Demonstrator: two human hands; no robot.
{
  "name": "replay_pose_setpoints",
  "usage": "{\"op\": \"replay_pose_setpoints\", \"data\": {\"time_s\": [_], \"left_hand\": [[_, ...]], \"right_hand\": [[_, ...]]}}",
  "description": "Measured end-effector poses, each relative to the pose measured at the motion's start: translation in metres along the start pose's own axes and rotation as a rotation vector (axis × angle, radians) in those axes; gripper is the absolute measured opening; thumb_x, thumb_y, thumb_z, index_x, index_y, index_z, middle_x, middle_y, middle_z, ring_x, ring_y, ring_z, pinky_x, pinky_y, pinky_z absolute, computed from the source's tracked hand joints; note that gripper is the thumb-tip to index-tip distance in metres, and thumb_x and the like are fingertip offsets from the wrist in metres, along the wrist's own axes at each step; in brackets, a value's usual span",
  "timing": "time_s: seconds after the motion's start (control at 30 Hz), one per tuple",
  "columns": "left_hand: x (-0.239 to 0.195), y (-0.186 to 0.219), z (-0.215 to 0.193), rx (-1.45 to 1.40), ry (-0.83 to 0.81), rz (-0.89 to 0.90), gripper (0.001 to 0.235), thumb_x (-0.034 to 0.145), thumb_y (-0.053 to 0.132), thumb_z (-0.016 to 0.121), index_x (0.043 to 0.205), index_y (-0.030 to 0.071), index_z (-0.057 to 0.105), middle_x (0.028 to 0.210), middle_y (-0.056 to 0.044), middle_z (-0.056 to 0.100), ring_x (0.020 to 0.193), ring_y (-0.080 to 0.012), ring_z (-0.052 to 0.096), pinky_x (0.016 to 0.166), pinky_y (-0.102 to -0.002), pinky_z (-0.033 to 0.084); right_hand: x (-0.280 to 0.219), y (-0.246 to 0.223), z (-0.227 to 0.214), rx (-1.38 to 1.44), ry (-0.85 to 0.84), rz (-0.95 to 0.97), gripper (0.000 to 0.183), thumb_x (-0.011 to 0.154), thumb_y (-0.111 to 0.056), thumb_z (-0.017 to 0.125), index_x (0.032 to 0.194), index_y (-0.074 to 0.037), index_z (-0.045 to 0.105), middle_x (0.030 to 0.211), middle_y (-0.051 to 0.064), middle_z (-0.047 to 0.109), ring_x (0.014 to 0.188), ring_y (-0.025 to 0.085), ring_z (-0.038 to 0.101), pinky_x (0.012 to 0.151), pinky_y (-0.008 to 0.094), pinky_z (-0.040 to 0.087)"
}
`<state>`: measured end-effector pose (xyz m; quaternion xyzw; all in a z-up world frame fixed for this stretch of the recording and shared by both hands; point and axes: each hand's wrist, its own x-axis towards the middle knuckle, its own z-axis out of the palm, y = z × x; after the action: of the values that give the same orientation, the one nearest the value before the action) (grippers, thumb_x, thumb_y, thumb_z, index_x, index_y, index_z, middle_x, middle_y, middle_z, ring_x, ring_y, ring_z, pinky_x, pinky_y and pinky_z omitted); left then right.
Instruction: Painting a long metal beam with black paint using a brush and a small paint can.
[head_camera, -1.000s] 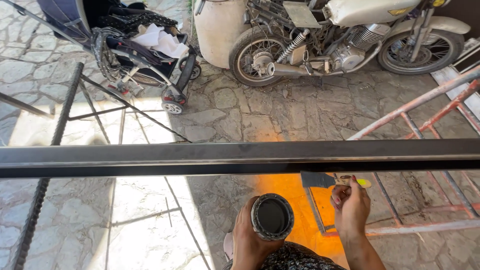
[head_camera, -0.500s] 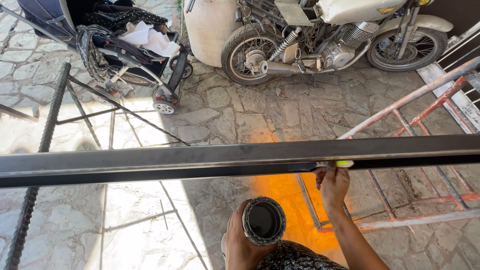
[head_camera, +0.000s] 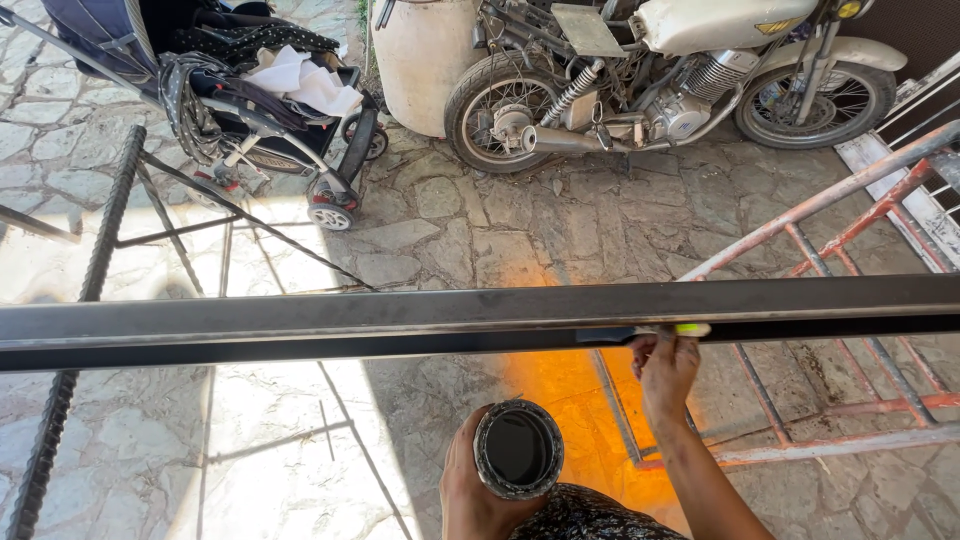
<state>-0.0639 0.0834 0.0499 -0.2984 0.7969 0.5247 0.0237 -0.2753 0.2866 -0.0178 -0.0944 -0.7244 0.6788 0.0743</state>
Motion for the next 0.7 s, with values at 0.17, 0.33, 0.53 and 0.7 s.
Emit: {"op": "replay_pose_setpoints", "data": {"time_s": [0.17,0.33,0.53,0.7], "left_hand": [[-0.008,0.009,-0.003,-0.011,0.028,-0.010,0.101,0.048,0.045,0.098,0.139,0.036,0.054,0.132,0.008,0.069,0.128,-0.0203,0.062,0.102,-0.046,0.050],[-0.010,0.005,-0.002,0.023,0.004,-0.085,0.107,0.047,0.047,0.101,0.141,0.039,0.052,0.135,0.009,0.066,0.130,-0.0189,0.061,0.103,-0.046,0.051],[-0.016,0.010,-0.003,-0.006,0.045,-0.044,0.103,0.045,0.048,0.102,0.137,0.039,0.056,0.130,0.009,0.071,0.126,-0.0186,0.065,0.099,-0.043,0.053],[-0.021,0.018,-0.005,-0.042,0.056,-0.097,0.099,0.044,0.048,0.099,0.135,0.039,0.061,0.129,0.010,0.072,0.126,-0.0174,0.066,0.100,-0.041,0.054]], "right_hand": [[-0.003,0.003,0.004,-0.135,-0.136,-0.127,0.061,0.115,-0.024,0.041,0.069,0.005,0.068,0.050,0.011,0.055,0.036,0.015,0.044,0.035,0.029,0.035],[0.004,0.001,-0.006,0.088,-0.023,-0.036,0.020,0.115,-0.019,0.041,0.126,-0.009,0.055,0.066,0.012,0.061,0.043,0.016,0.041,0.037,0.033,0.033],[-0.008,-0.006,0.023,-0.047,-0.136,-0.040,0.043,0.114,-0.015,0.042,0.078,0.002,0.058,0.061,0.013,0.063,0.037,0.015,0.043,0.032,0.032,0.034],[0.016,-0.001,-0.011,0.017,-0.048,0.080,0.043,0.113,-0.006,0.040,0.075,-0.001,0.061,0.065,0.013,0.066,0.041,0.014,0.043,0.036,0.029,0.031]]}}
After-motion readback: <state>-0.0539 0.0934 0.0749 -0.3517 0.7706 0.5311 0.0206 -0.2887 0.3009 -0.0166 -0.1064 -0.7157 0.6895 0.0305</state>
